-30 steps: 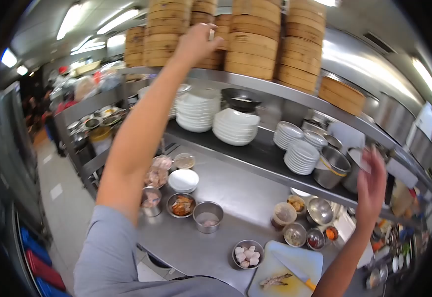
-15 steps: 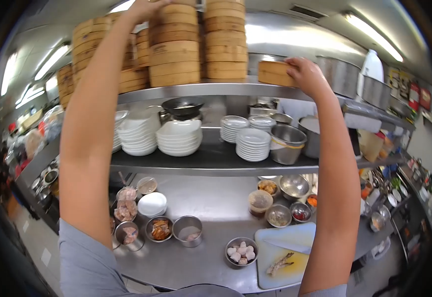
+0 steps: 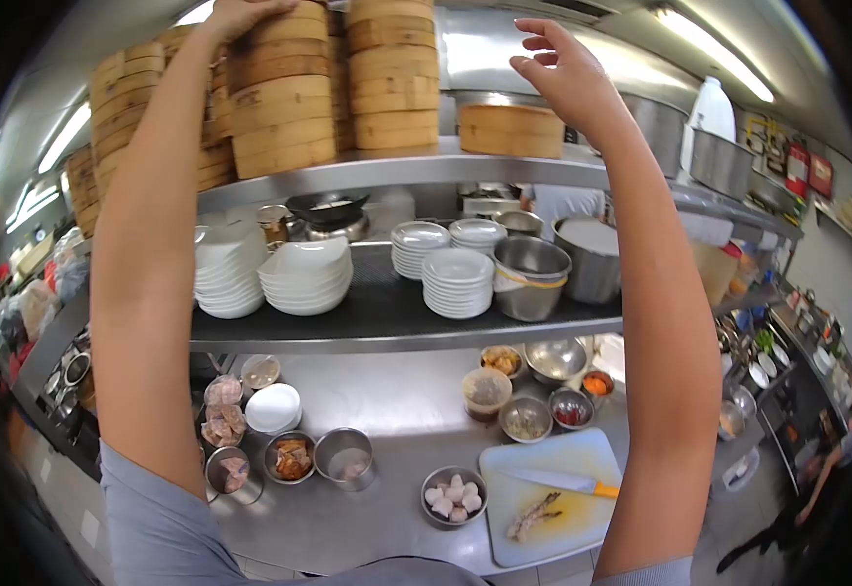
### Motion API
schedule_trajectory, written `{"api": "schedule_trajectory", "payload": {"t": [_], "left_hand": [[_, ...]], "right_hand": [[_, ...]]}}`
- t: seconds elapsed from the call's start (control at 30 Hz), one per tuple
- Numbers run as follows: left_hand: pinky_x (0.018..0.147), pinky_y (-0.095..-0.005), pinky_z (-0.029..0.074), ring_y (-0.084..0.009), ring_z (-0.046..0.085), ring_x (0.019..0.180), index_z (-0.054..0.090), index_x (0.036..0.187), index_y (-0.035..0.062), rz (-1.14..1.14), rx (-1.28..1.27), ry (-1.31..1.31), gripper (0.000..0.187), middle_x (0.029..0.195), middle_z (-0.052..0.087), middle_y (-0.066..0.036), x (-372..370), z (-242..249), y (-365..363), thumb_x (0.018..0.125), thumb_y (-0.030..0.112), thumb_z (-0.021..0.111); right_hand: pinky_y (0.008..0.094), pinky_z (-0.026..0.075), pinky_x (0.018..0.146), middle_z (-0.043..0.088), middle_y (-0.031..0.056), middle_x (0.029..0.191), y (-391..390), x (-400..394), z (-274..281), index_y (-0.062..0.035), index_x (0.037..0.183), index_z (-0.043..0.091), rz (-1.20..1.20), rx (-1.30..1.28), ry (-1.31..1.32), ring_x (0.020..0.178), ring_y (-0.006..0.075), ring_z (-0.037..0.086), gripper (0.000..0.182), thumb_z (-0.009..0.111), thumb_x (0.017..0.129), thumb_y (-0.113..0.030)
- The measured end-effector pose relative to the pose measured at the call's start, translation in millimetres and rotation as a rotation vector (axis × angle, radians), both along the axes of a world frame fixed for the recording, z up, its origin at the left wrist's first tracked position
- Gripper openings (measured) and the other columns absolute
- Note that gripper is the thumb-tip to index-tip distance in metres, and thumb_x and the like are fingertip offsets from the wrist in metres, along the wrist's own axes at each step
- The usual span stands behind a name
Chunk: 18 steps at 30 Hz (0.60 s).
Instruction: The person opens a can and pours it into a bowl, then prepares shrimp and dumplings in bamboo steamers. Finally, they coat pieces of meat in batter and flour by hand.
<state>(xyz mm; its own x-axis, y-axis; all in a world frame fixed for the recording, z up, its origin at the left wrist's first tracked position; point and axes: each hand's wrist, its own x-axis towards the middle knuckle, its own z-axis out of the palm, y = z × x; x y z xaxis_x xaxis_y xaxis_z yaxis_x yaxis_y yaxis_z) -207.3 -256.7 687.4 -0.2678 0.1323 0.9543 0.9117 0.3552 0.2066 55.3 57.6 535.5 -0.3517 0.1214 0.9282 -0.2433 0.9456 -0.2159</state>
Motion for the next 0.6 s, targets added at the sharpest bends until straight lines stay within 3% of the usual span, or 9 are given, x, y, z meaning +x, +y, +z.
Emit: {"api": "schedule_trajectory", "payload": {"t": [0.03, 0.1, 0.13, 0.23, 0.33, 0.47, 0.57, 0.6], "left_hand": [[0.108, -0.0375, 0.042, -0.0316, 0.050, 0.127, 0.033, 0.138, -0.0017, -0.099, 0.003, 0.044, 0.112, 0.136, 0.051, -0.023, 0, -2, -2, 0.055, 0.041, 0.094], [0.107, -0.0387, 0.042, -0.0313, 0.050, 0.126, 0.033, 0.139, -0.0012, -0.058, 0.079, 0.060, 0.109, 0.134, 0.052, -0.024, 10, -9, -6, 0.057, 0.039, 0.093], [0.107, -0.0391, 0.042, -0.0314, 0.050, 0.127, 0.033, 0.139, -0.0015, -0.058, 0.121, 0.057, 0.109, 0.134, 0.051, -0.024, 23, -19, -6, 0.058, 0.039, 0.093], [0.108, -0.0399, 0.041, -0.0323, 0.049, 0.126, 0.028, 0.142, -0.0022, -0.091, 0.220, 0.180, 0.110, 0.134, 0.049, -0.025, 27, -33, -8, 0.061, 0.037, 0.092], [0.106, -0.0400, 0.042, -0.0335, 0.048, 0.125, 0.025, 0.143, -0.0023, -0.175, 0.318, 0.366, 0.111, 0.134, 0.046, -0.025, 18, -40, -9, 0.062, 0.035, 0.092], [0.104, -0.0400, 0.043, -0.0330, 0.051, 0.122, 0.025, 0.143, -0.0023, -0.497, 0.594, 0.308, 0.109, 0.133, 0.048, -0.022, 28, -58, -11, 0.064, 0.031, 0.092], [0.101, -0.0416, 0.046, -0.0316, 0.055, 0.117, 0.032, 0.141, -0.0007, -0.361, 0.733, 0.091, 0.098, 0.127, 0.054, -0.018, 72, -88, -35, 0.067, 0.026, 0.091], [0.094, -0.0417, 0.052, -0.0273, 0.059, 0.113, 0.040, 0.138, 0.0025, -0.887, 0.647, 0.285, 0.082, 0.121, 0.060, -0.015, 58, -91, -37, 0.075, 0.030, 0.086]], "right_hand": [[0.0364, 0.049, 0.094, 0.061, 0.0104, 0.126, -14, -8, 8, -0.0148, 0.135, 0.055, 0.015, 0.034, 0.015, 0.112, 0.0220, 0.060, 0.049, 0.066, 0.090, -0.030], [0.0369, 0.047, 0.097, 0.061, 0.0103, 0.127, -43, -25, 21, -0.0149, 0.137, 0.053, 0.039, 0.100, 0.032, 0.115, 0.0219, 0.059, 0.050, 0.065, 0.092, -0.032], [0.0377, 0.047, 0.096, 0.060, 0.0102, 0.128, -62, -32, 27, -0.0099, 0.138, 0.050, 0.066, 0.142, 0.024, 0.114, 0.0218, 0.060, 0.057, 0.066, 0.090, -0.037], [0.0411, 0.049, 0.096, 0.060, 0.0226, 0.123, -105, -73, 46, 0.0011, 0.137, 0.042, 0.194, 0.052, -0.010, 0.112, 0.0344, 0.060, 0.076, 0.077, 0.079, -0.033], [0.0412, 0.048, 0.097, 0.061, 0.0244, 0.124, -137, -118, 52, 0.0040, 0.135, 0.047, 0.339, 0.047, -0.133, 0.114, 0.0358, 0.060, 0.072, 0.076, 0.080, -0.031], [0.0411, 0.049, 0.096, 0.064, 0.0265, 0.116, -159, -173, 56, 0.0080, 0.121, 0.058, 0.411, 0.393, 0.101, 0.113, 0.0328, 0.061, 0.062, 0.079, 0.076, -0.029], [0.0411, 0.051, 0.092, 0.067, 0.0239, 0.113, -176, -186, 54, 0.0048, 0.119, 0.060, 0.130, 0.356, 0.112, 0.108, 0.0322, 0.064, 0.059, 0.081, 0.074, -0.027], [0.0406, 0.054, 0.087, 0.069, 0.0201, 0.110, -177, -186, 56, -0.0010, 0.120, 0.063, 0.232, 0.364, 0.072, 0.102, 0.0326, 0.067, 0.058, 0.081, 0.073, -0.028]]}}
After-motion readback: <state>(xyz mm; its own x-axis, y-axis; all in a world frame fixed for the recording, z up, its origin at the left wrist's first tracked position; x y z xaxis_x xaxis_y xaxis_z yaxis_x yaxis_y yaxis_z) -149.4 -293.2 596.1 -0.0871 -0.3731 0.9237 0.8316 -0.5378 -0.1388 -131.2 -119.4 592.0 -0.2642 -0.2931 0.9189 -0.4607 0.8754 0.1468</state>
